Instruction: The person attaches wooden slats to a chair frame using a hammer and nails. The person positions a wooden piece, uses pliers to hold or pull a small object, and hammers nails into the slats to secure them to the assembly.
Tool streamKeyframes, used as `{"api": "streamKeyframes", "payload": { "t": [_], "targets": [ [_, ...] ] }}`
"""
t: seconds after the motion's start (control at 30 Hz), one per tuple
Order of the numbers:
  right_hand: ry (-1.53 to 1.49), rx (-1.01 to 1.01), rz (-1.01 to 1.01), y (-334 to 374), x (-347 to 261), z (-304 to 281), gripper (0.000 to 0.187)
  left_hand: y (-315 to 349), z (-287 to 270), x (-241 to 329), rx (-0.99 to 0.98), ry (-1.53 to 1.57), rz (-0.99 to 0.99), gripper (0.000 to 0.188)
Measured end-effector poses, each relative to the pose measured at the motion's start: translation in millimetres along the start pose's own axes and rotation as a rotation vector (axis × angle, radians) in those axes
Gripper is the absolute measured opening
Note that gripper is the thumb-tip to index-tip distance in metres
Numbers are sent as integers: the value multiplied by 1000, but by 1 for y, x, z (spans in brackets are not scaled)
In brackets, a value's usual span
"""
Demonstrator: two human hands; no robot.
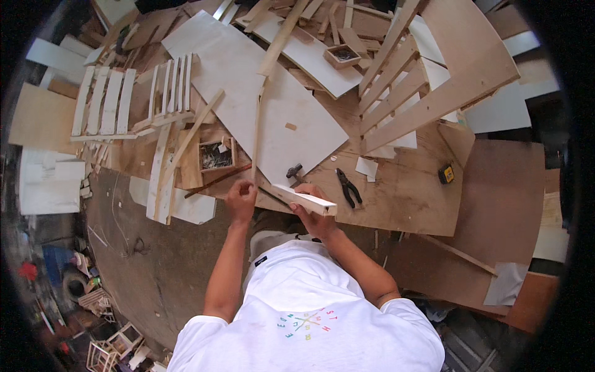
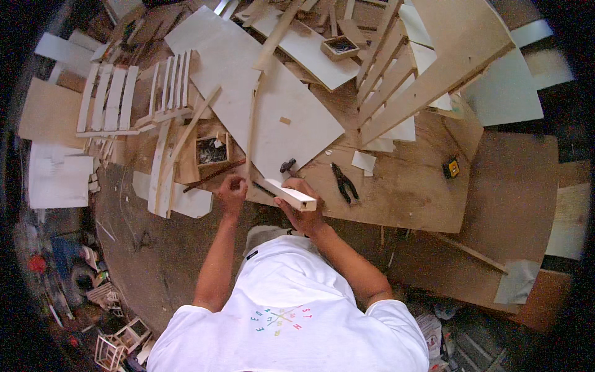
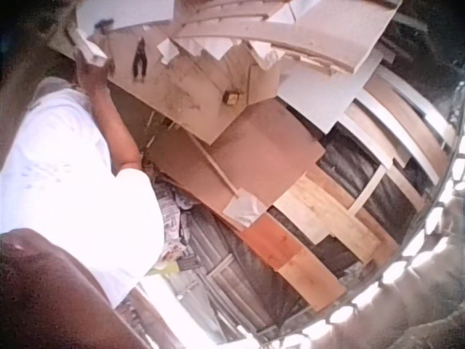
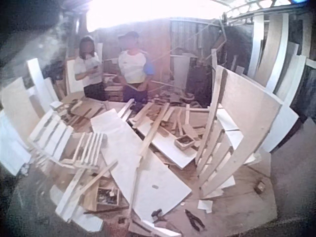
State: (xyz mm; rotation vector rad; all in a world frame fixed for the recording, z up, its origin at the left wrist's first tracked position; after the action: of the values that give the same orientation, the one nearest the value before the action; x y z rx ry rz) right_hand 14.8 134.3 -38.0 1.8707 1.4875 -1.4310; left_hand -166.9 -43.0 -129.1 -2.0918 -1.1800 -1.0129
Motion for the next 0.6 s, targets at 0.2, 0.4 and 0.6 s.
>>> {"api": "streamKeyframes", "payload": {
  "t": [0.2, 0.4, 0.6],
  "targets": [
    [30, 79, -6, -14, -20, -22, 34, 26, 34, -71, -15, -1, -149, 10],
    [-7, 88, -68, -22, -34, -23, 34, 24, 37, -77, 20, -82, -27, 19],
    [-41, 38, -70, -29, -42, -19, 28, 25, 30, -75, 12, -121, -10, 23]
  ]
}}
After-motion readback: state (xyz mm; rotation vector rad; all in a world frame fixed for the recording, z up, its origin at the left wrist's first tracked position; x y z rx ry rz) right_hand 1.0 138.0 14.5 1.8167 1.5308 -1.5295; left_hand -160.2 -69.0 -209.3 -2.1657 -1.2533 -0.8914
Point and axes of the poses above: each hand's wrist, its own y-axis away from the middle knuckle, its own z-axis out of the palm, x = y × z, the point moved 8 cm from there along -y, towards the middle knuckle, and after that the axes turned 7 degrees about -x, right-handed, at the moved point
